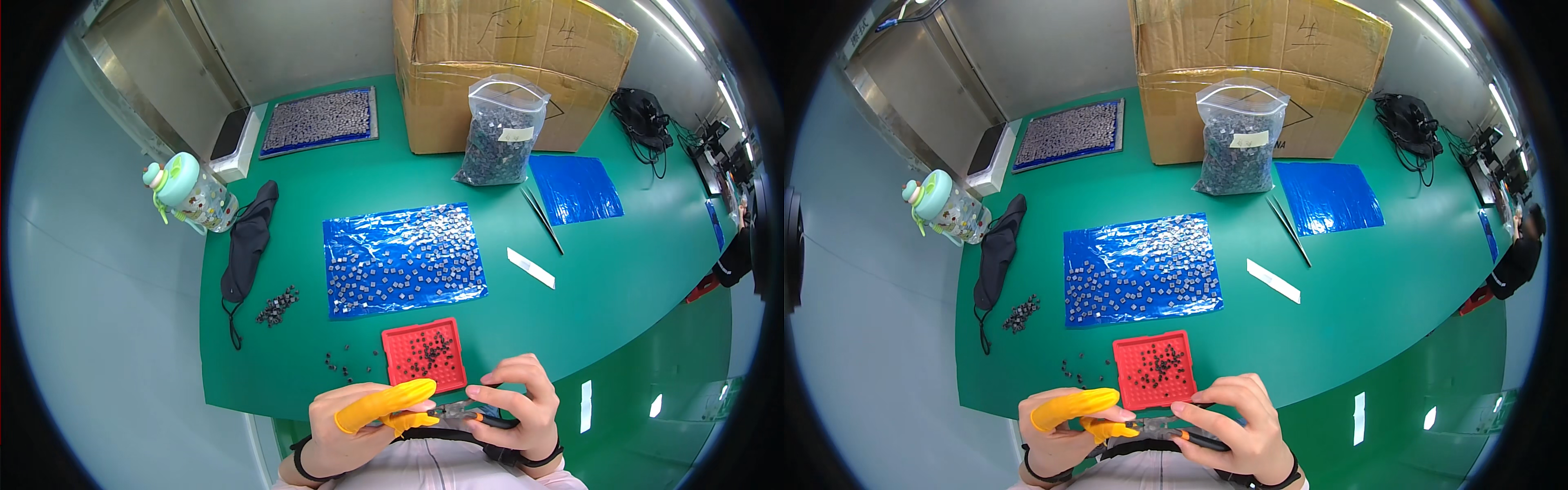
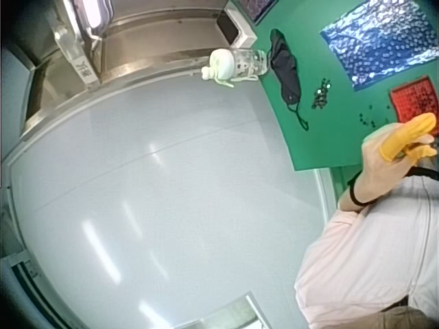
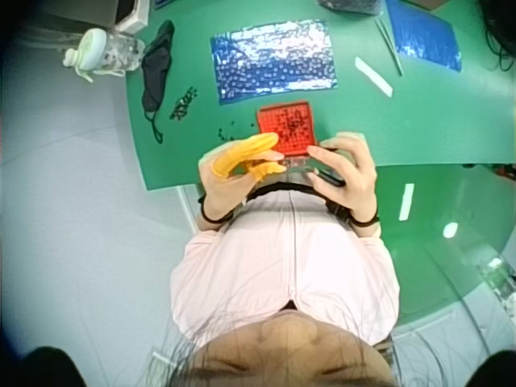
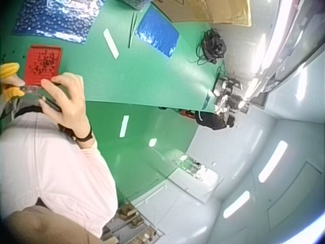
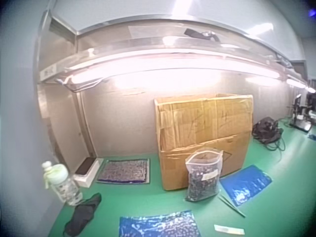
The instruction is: The person uses pliers to pick up small black components from a red tray and places them onto a blue sheet on the table. The person also uses a white strip to clean the pliers and handles a black cloth. The task involves repetitive sorting of small items.
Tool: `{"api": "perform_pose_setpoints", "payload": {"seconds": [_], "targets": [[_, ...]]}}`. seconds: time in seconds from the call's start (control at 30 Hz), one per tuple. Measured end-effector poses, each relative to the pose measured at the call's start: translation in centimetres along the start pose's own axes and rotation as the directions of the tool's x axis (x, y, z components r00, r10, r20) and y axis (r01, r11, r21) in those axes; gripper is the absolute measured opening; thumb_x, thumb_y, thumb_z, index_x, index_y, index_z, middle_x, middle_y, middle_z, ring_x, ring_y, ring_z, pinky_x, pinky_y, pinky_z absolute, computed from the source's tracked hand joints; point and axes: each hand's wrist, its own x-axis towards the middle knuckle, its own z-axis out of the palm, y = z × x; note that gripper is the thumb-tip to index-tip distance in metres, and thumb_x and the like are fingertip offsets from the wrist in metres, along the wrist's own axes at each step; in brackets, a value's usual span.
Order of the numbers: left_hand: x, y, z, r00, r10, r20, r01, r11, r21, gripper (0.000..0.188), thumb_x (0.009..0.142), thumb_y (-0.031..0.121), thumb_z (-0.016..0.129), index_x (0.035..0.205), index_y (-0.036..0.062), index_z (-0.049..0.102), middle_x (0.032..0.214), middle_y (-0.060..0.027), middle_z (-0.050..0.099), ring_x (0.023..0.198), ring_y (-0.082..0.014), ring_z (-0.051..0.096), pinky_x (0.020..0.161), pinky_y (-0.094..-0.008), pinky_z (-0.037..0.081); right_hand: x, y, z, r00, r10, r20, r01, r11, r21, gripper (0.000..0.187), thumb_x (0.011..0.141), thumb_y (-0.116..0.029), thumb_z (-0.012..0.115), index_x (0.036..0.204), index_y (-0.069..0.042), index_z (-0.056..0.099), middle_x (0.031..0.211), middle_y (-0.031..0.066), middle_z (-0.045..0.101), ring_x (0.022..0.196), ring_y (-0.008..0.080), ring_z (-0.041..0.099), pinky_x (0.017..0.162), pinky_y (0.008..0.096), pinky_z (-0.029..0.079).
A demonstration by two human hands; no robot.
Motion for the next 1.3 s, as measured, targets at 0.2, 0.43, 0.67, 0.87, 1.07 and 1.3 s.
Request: {"api": "perform_pose_setpoints", "payload": {"seconds": [0.2, 0.43, 0.67, 0.87, 1.07, 1.3], "targets": [[0.8, -0.2, 1.3, 0.996, -0.078, -0.038, 0.072, 0.988, -0.136, 0.025, 0.065, -0.002, 0.080, 0.087, -0.0038, 0.069, 0.085, -0.0123, 0.070, 0.067, -0.0159, 0.065, 0.060, -0.0231, 0.050, -0.2, 0.1, -0.1, 0.996, -0.052, -0.070, 0.049, 0.998, -0.039, 0.043, 0.059, -0.021, 0.081, 0.100, -0.013, 0.070, 0.091, 0.0041, 0.058, 0.080, 0.0207, 0.057, 0.066, 0.0334, 0.041], [1.3, -0.9, 0.5, 0.977, 0.131, 0.170, -0.134, 0.991, 0.009, 0.033, 0.066, -0.011, 0.067, 0.096, 0.0027, 0.068, 0.088, -0.0074, 0.066, 0.074, -0.0182, 0.064, 0.063, -0.0259, 0.052, -0.4, 0.2, -0.2, 0.995, -0.082, -0.060, 0.080, 0.996, -0.046, 0.042, 0.060, -0.023, 0.080, 0.100, -0.013, 0.071, 0.092, 0.0042, 0.057, 0.081, 0.0204, 0.057, 0.065, 0.0333, 0.041], [0.7, -1.0, 0.4, 0.993, 0.065, 0.100, -0.068, 0.997, 0.030, 0.029, 0.064, -0.007, 0.073, 0.091, 0.0020, 0.068, 0.083, -0.0055, 0.065, 0.071, -0.0158, 0.059, 0.060, -0.0257, 0.044, -0.3, 0.0, -0.2, 0.996, -0.075, -0.057, 0.071, 0.995, -0.075, 0.042, 0.060, -0.023, 0.080, 0.099, -0.013, 0.071, 0.092, 0.0040, 0.057, 0.080, 0.0202, 0.057, 0.065, 0.0330, 0.041], [1.0, -1.3, 0.1, 0.977, 0.118, 0.179, -0.126, 0.991, 0.033, 0.025, 0.062, -0.008, 0.067, 0.085, 0.0004, 0.064, 0.078, -0.0060, 0.061, 0.066, -0.0187, 0.057, 0.058, -0.0270, 0.043, 0.1, 0.0, -0.3, 0.995, -0.097, -0.017, 0.096, 0.993, -0.063, 0.040, 0.060, -0.022, 0.080, 0.098, -0.013, 0.071, 0.092, 0.0042, 0.058, 0.078, 0.0200, 0.058, 0.065, 0.0329, 0.042], [0.6, -1.6, -0.1, 0.940, 0.139, 0.310, -0.148, 0.989, 0.004, 0.035, 0.067, -0.010, 0.064, 0.099, 0.0010, 0.055, 0.089, -0.0114, 0.056, 0.073, -0.0267, 0.057, 0.064, -0.0321, 0.048, 0.1, 0.0, -0.4, 0.993, -0.117, -0.001, 0.117, 0.992, -0.042, 0.038, 0.061, -0.021, 0.080, 0.097, -0.012, 0.072, 0.091, 0.0042, 0.058, 0.075, 0.0194, 0.058, 0.061, 0.0313, 0.041], [0.6, -2.3, -0.6, 0.827, 0.072, 0.557, 0.133, 0.939, -0.318, 0.018, 0.082, 0.002, 0.062, 0.097, 0.0011, 0.051, 0.085, -0.0100, 0.055, 0.070, -0.0212, 0.053, 0.061, -0.0282, 0.043, -0.3, -0.3, -0.4, 0.985, -0.172, -0.001, 0.172, 0.985, -0.021, 0.041, 0.055, -0.027, 0.083, 0.093, -0.016, 0.073, 0.088, 0.0026, 0.057, 0.071, 0.0199, 0.057, 0.058, 0.0319, 0.038]]}}
